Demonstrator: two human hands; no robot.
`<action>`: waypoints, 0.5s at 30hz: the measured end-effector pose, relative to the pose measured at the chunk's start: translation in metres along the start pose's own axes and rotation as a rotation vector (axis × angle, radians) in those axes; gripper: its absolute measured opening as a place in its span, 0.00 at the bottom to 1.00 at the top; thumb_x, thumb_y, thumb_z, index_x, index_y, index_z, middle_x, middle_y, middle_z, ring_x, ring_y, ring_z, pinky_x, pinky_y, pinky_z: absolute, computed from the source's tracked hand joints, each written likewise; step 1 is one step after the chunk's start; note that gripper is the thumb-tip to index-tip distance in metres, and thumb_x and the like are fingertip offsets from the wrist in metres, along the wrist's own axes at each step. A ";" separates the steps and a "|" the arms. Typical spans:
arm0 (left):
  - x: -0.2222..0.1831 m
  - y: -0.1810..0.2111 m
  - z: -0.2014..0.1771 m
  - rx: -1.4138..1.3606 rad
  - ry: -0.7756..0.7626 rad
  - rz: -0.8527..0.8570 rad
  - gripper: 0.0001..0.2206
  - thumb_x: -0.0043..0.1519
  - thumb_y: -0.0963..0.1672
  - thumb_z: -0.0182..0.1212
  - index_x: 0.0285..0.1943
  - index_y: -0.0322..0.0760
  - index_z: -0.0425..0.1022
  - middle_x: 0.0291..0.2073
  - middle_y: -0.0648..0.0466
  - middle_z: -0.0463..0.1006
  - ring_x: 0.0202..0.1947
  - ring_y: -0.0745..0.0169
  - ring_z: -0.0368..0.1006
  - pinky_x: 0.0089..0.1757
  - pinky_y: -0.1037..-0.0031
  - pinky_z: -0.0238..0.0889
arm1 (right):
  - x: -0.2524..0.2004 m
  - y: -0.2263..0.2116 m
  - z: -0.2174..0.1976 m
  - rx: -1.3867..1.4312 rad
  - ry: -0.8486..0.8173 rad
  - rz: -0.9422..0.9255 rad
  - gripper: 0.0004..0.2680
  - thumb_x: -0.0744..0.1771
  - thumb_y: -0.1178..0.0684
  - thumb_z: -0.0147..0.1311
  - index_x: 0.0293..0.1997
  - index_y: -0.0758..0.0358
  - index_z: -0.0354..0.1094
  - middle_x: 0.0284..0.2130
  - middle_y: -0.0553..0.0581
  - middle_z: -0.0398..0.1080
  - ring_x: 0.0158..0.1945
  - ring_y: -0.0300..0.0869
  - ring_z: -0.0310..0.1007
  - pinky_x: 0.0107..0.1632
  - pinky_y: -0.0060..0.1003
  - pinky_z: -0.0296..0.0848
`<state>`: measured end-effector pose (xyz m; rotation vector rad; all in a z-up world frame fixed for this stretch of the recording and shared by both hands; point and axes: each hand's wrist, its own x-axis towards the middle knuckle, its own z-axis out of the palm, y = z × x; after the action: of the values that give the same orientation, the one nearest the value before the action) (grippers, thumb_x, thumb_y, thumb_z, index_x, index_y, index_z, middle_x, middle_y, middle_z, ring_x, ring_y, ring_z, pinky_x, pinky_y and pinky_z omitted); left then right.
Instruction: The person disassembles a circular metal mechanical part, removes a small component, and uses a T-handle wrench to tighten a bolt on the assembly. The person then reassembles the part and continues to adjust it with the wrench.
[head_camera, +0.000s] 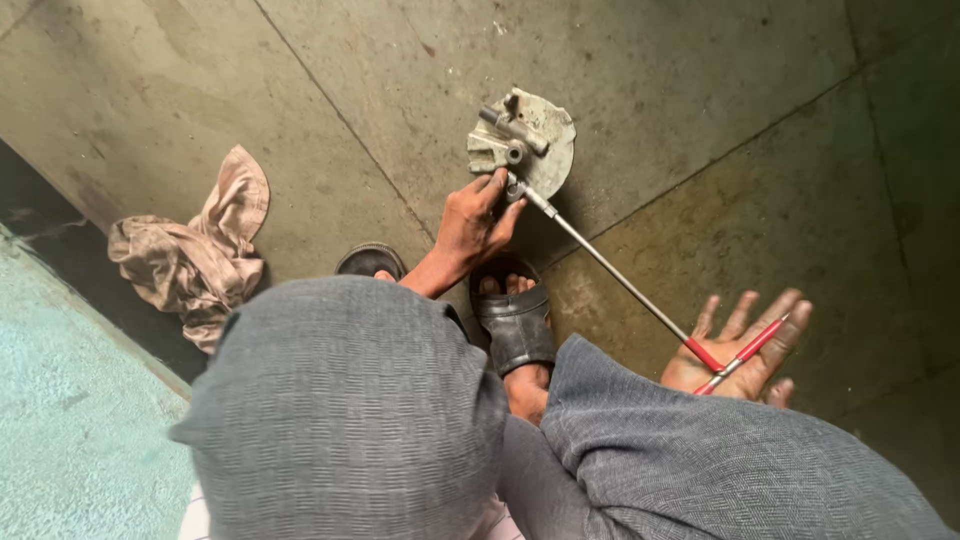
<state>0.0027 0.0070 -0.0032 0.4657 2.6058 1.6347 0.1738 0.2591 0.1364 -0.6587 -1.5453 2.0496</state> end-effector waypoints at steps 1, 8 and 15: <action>-0.001 0.001 0.000 -0.001 -0.002 -0.023 0.21 0.61 0.42 0.70 0.61 0.27 0.71 0.37 0.42 0.78 0.33 0.43 0.78 0.34 0.62 0.71 | 0.000 -0.001 0.003 -0.119 0.064 -0.060 0.24 0.73 0.32 0.41 0.80 0.40 0.48 0.83 0.51 0.36 0.86 0.51 0.36 0.84 0.58 0.39; -0.001 0.005 -0.004 0.020 -0.038 0.050 0.21 0.61 0.41 0.69 0.62 0.29 0.71 0.38 0.42 0.78 0.35 0.42 0.79 0.34 0.62 0.70 | 0.035 -0.031 -0.011 -0.171 -0.081 0.227 0.24 0.70 0.49 0.52 0.78 0.48 0.52 0.68 0.76 0.50 0.60 0.60 0.61 0.51 0.49 0.70; 0.000 0.011 -0.005 0.021 -0.048 0.000 0.21 0.59 0.41 0.70 0.60 0.28 0.73 0.37 0.42 0.77 0.34 0.39 0.77 0.34 0.59 0.69 | 0.077 -0.054 0.016 0.014 0.538 0.711 0.18 0.69 0.42 0.39 0.62 0.52 0.67 0.57 0.57 0.73 0.58 0.49 0.69 0.62 0.56 0.65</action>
<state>0.0047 0.0067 0.0089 0.4993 2.5908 1.5780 0.1094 0.3096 0.1861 -1.7793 -1.0554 2.0607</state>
